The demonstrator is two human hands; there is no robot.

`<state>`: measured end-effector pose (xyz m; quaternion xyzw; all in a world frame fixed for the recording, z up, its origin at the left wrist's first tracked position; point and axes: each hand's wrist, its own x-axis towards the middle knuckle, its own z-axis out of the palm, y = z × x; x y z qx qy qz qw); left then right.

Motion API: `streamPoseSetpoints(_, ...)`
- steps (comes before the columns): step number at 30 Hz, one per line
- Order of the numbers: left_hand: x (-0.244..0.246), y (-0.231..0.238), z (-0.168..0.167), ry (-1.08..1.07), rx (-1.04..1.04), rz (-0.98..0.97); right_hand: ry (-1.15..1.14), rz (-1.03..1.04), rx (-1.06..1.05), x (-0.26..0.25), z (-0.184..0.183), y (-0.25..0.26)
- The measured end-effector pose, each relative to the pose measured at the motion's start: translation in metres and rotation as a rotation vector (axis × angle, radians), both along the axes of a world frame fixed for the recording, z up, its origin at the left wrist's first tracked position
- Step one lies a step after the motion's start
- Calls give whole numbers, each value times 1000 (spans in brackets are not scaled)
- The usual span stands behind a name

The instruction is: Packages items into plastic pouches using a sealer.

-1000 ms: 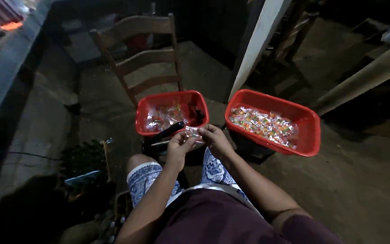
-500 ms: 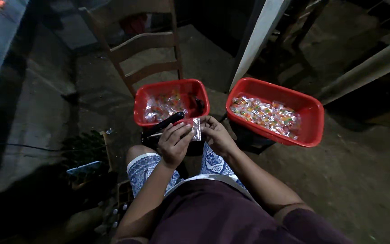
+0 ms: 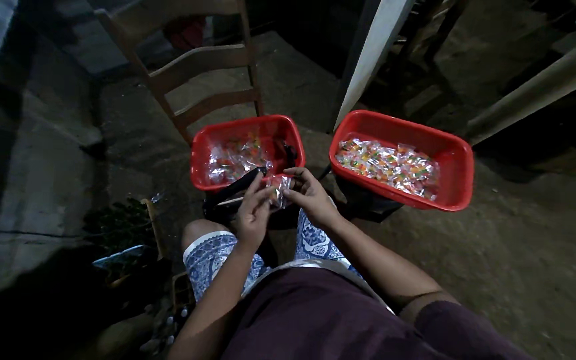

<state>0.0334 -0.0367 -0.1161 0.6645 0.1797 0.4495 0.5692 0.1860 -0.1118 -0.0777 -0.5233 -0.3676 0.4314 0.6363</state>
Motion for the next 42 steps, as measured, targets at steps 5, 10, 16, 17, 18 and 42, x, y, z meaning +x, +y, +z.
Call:
streamPoseSetpoints(5, -14, 2, 6, 48, -461, -25, -144, 221, -60, 5, -14, 15)
streamPoseSetpoints(10, -17, 22, 13, 51, -617, 120, -825, -11, -303, 72, -60, 90)
streamPoseSetpoints(16, -26, 38, 29, -58, -798, 242, -1389, 259, -785, 114, -136, 177)
streamPoseSetpoints(17, -28, 40, 32, -81, -823, 255, -1457, 307, -830, 111, -140, 183)
streamPoseSetpoints(18, -31, 43, 34, -108, -845, 268, -1514, 351, -889, 107, -142, 189)
streamPoseSetpoints(42, -41, 45, 52, -245, -829, 244, -1029, 13, -540, 131, -6, 112)
